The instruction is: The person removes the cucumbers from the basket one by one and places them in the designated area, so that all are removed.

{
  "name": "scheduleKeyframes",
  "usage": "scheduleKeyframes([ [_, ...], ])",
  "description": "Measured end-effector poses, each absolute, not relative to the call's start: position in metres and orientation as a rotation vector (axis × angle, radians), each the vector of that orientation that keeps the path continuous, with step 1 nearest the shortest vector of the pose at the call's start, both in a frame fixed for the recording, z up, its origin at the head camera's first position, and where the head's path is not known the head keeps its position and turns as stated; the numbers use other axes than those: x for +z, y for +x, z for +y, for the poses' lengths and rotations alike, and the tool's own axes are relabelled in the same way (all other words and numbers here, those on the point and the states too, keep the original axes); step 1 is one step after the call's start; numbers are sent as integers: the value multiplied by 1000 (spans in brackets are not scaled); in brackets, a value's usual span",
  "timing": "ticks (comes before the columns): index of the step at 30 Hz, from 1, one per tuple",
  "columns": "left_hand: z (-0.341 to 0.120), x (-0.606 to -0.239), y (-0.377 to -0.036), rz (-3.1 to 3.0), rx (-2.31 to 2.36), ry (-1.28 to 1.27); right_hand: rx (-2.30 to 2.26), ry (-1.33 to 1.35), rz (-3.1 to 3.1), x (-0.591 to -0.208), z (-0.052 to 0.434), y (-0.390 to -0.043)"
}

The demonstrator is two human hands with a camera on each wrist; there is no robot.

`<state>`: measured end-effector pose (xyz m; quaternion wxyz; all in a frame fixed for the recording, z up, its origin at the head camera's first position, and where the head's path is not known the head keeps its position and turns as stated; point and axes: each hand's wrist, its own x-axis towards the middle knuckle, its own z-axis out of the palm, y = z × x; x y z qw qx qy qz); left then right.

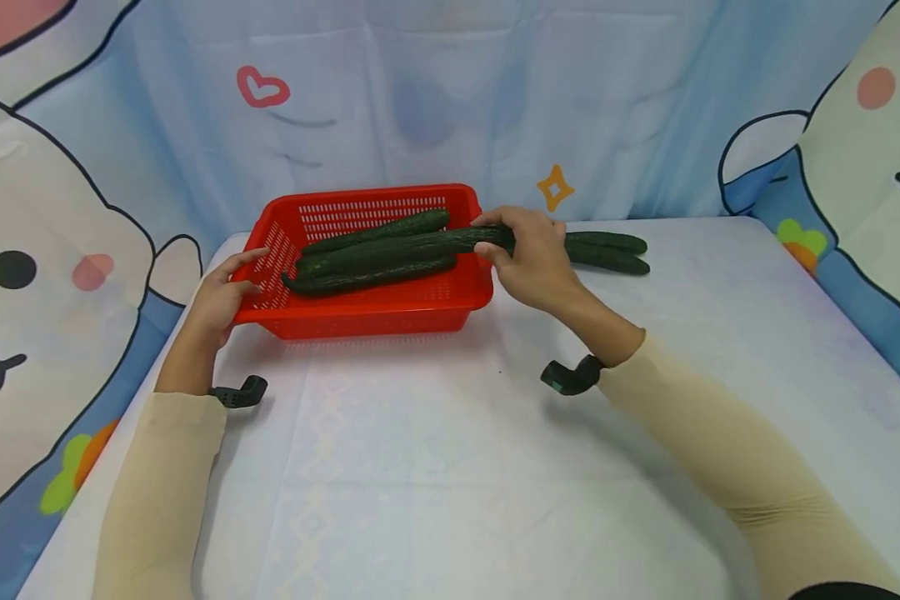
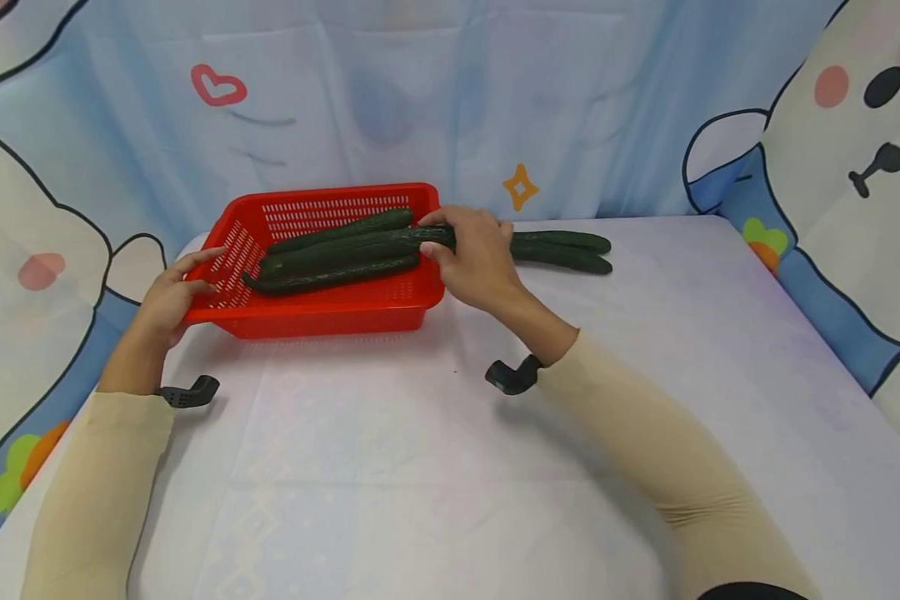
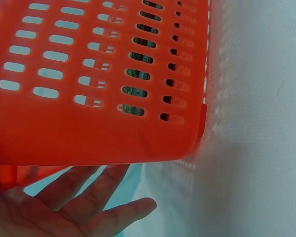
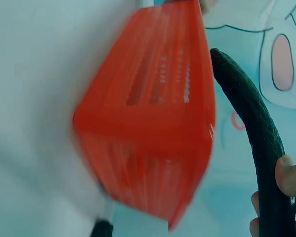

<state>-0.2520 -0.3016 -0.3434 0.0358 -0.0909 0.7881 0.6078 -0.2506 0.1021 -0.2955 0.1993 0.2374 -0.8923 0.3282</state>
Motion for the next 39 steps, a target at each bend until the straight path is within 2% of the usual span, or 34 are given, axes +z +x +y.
scheduleKeyframes([
  [13,-300,-341,-251,2427,1860,-285,833,464,-2606,-295,188,-232],
  [24,-298,-342,-249,2447,1840,-295,865,192,-2738,-304,247,-232],
  [32,-299,-343,-249,2442,1835,-295,802,88,-2823,-315,273,-246],
  [39,-298,-343,-249,2438,1845,-296,779,148,-2889,-334,270,-255],
])
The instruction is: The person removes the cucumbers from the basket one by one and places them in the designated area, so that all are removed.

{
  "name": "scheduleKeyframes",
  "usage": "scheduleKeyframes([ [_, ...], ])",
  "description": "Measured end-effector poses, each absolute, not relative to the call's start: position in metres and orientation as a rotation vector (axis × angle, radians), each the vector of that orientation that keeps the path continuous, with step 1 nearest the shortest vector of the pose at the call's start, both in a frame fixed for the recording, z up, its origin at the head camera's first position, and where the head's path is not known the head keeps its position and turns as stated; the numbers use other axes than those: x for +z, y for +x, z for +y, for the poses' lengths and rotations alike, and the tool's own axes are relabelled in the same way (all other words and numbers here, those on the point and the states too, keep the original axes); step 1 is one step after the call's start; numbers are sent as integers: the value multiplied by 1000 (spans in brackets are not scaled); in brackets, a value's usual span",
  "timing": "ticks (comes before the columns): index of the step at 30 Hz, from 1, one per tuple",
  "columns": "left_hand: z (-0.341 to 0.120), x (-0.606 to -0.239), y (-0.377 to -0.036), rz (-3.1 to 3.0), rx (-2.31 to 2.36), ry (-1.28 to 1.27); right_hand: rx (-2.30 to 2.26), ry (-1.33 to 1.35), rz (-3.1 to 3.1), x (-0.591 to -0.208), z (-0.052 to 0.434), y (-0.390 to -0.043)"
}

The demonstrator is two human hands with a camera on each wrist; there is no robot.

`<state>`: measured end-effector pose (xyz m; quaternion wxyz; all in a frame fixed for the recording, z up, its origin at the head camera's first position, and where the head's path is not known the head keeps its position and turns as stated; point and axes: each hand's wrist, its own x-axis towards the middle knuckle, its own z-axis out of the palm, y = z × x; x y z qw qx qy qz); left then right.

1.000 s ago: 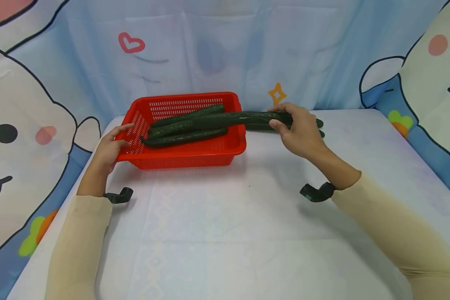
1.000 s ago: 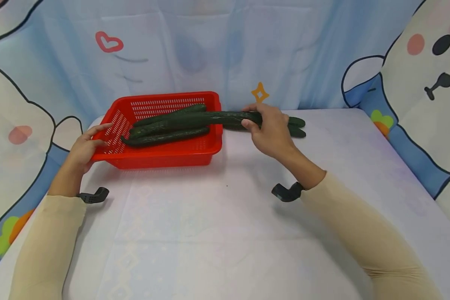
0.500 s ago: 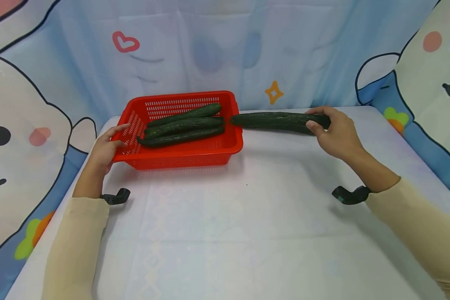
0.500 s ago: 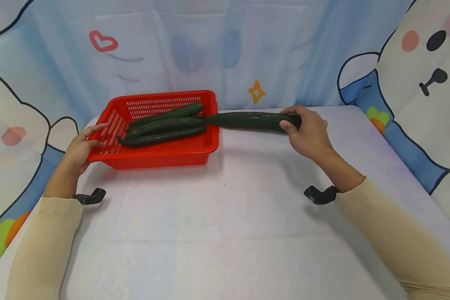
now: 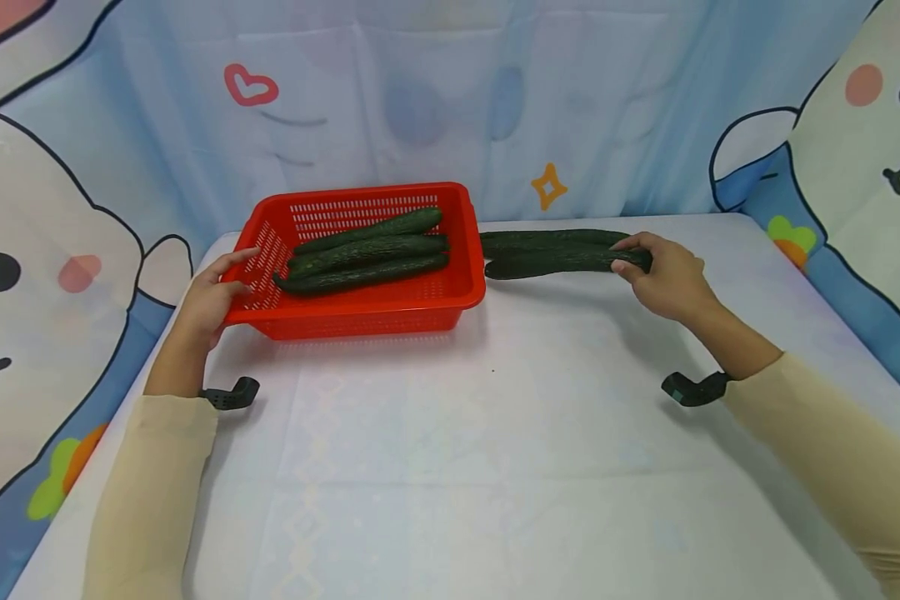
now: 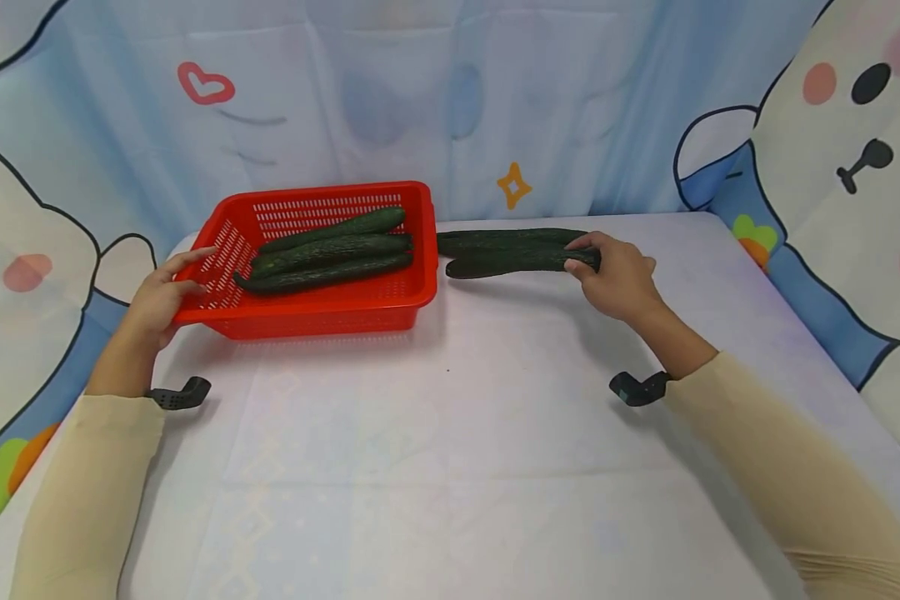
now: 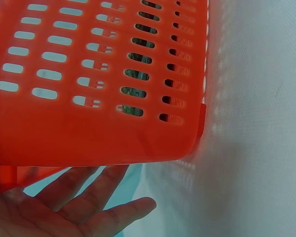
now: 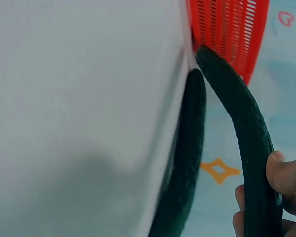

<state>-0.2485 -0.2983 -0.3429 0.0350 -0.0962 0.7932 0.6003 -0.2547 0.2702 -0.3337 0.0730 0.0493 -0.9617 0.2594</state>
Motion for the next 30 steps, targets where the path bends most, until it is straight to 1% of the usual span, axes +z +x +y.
scheduleKeyframes([
  [6,-298,-343,-250,2422,1858,-295,773,207,-2874,-343,258,-264],
  [14,-297,-346,-252,2409,1874,-295,780,197,-2835,-352,247,-280],
  [30,-301,-344,-252,2423,1863,-301,507,172,-2969,-355,252,-313],
])
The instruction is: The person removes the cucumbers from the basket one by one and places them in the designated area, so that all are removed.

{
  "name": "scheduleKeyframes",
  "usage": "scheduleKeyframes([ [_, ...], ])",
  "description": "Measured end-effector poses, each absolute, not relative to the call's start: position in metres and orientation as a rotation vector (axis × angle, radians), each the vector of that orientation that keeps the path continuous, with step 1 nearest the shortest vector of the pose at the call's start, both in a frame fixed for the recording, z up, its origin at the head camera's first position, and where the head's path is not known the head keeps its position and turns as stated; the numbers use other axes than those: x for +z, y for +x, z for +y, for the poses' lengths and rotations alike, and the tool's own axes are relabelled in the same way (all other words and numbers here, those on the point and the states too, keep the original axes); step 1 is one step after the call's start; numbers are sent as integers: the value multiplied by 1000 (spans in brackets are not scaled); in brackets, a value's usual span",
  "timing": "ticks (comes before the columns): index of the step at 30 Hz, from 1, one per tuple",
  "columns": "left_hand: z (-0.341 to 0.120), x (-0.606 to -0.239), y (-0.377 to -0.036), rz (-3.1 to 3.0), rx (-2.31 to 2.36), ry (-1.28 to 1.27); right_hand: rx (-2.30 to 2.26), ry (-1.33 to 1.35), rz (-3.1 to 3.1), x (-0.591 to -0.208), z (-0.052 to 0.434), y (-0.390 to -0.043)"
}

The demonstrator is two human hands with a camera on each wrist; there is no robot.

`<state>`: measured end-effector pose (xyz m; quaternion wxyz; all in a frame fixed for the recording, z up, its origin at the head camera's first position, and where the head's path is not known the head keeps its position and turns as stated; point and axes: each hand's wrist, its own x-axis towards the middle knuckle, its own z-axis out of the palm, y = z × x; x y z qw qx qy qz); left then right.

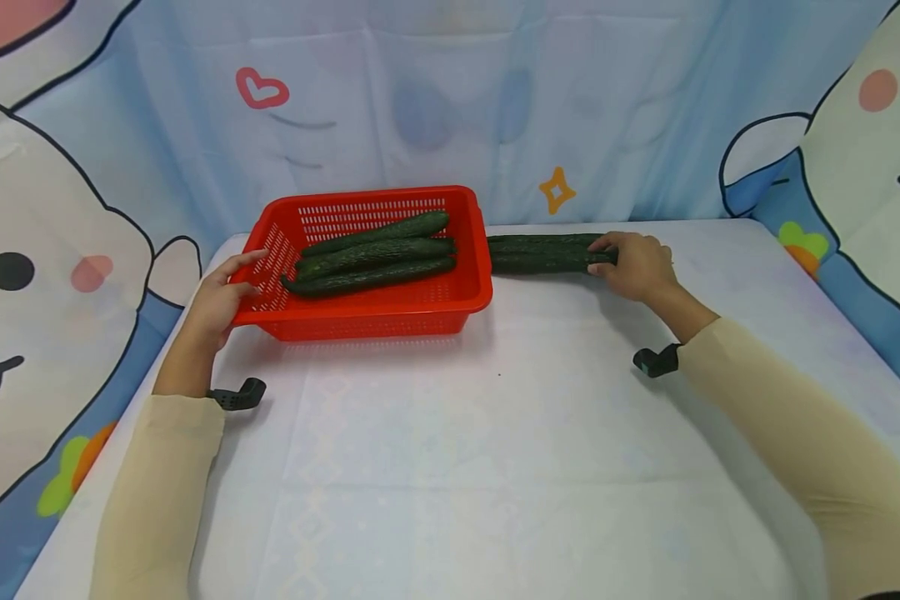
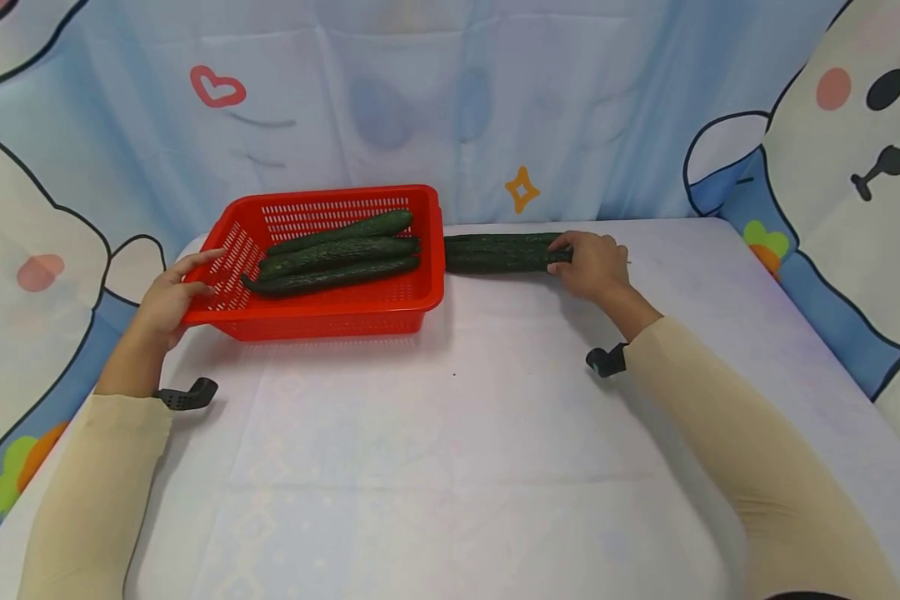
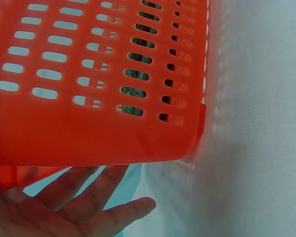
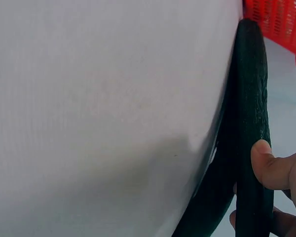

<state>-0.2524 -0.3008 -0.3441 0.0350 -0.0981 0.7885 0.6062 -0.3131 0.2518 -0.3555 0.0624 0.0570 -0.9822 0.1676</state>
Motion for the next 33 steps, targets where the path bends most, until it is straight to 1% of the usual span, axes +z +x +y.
scheduleKeyframes([
  [9,-299,-344,-251,2415,1865,-298,382,216,-3002,-365,256,-320],
  [15,-298,-343,-253,2419,1858,-301,415,210,-3013,-370,259,-320],
  [33,-300,-343,-253,2424,1858,-317,341,224,-3061,-366,256,-321],
])
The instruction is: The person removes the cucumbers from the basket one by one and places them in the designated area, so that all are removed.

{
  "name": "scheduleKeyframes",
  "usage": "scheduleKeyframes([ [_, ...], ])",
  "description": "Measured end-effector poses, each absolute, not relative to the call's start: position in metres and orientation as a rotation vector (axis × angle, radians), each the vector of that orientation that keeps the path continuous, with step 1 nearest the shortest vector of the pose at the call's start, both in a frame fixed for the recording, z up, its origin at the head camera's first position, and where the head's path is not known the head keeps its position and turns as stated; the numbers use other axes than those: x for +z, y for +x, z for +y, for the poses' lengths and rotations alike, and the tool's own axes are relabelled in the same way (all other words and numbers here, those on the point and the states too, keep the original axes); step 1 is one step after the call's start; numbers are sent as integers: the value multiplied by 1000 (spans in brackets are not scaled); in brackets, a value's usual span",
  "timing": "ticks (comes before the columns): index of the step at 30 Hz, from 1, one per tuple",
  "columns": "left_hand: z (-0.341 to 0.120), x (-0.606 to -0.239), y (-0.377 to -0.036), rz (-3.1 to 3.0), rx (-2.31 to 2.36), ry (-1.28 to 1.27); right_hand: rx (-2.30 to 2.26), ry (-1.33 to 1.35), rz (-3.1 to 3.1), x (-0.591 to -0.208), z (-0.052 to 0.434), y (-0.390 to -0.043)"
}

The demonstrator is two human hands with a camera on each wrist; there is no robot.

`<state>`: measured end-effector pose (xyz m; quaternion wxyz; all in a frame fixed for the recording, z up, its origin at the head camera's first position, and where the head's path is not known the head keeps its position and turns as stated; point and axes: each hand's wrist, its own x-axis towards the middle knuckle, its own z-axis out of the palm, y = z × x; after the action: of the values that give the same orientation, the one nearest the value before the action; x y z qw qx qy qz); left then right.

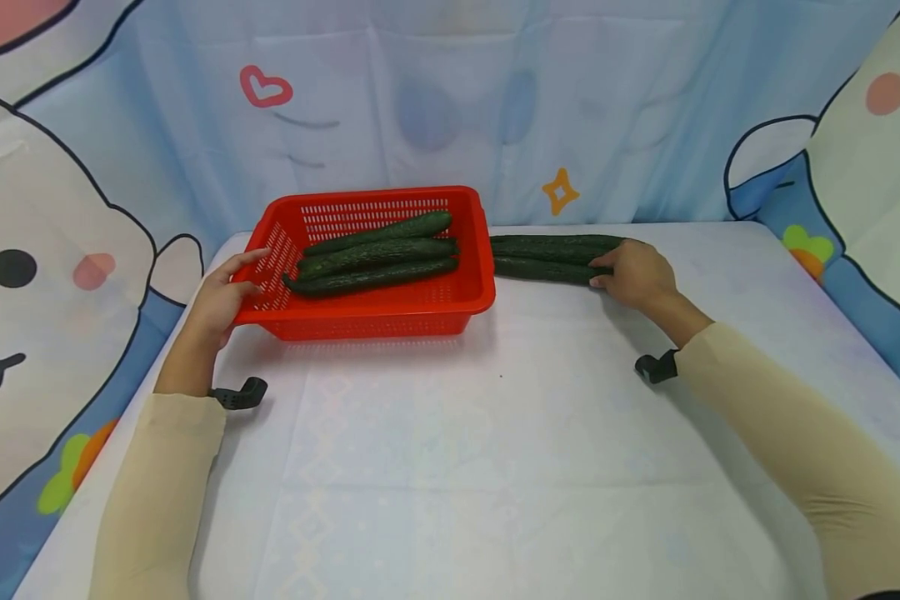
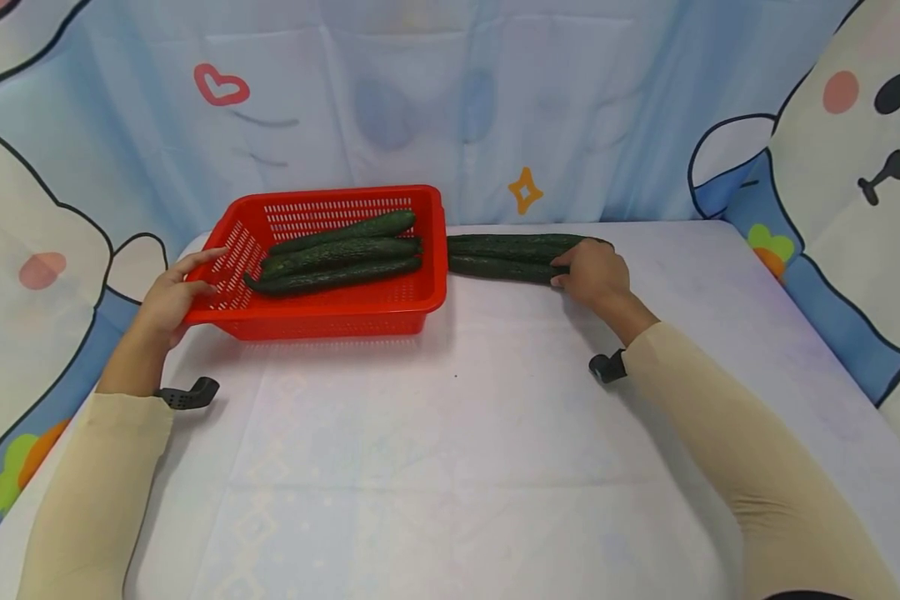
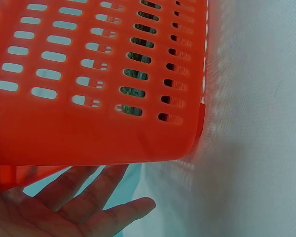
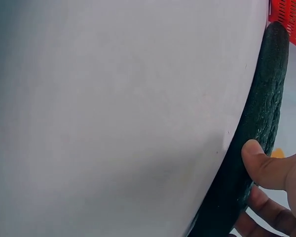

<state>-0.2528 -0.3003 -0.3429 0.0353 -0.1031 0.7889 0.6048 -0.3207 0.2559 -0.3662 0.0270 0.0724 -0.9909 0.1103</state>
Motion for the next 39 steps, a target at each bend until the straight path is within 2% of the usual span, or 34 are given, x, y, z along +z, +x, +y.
scheduleKeyframes([
  [11,-300,-343,-253,2417,1865,-309,317,221,-3120,-356,250,-319],
  [15,-300,-345,-250,2428,1843,-304,382,304,-3045,-343,240,-315],
  [26,-301,-344,-253,2438,1861,-296,532,669,-2843,-286,140,-306],
  [32,-301,-345,-254,2420,1884,-276,615,929,-2923,-290,87,-307],
  [39,-301,-345,-254,2419,1884,-300,617,1146,-2951,-310,55,-321],
])
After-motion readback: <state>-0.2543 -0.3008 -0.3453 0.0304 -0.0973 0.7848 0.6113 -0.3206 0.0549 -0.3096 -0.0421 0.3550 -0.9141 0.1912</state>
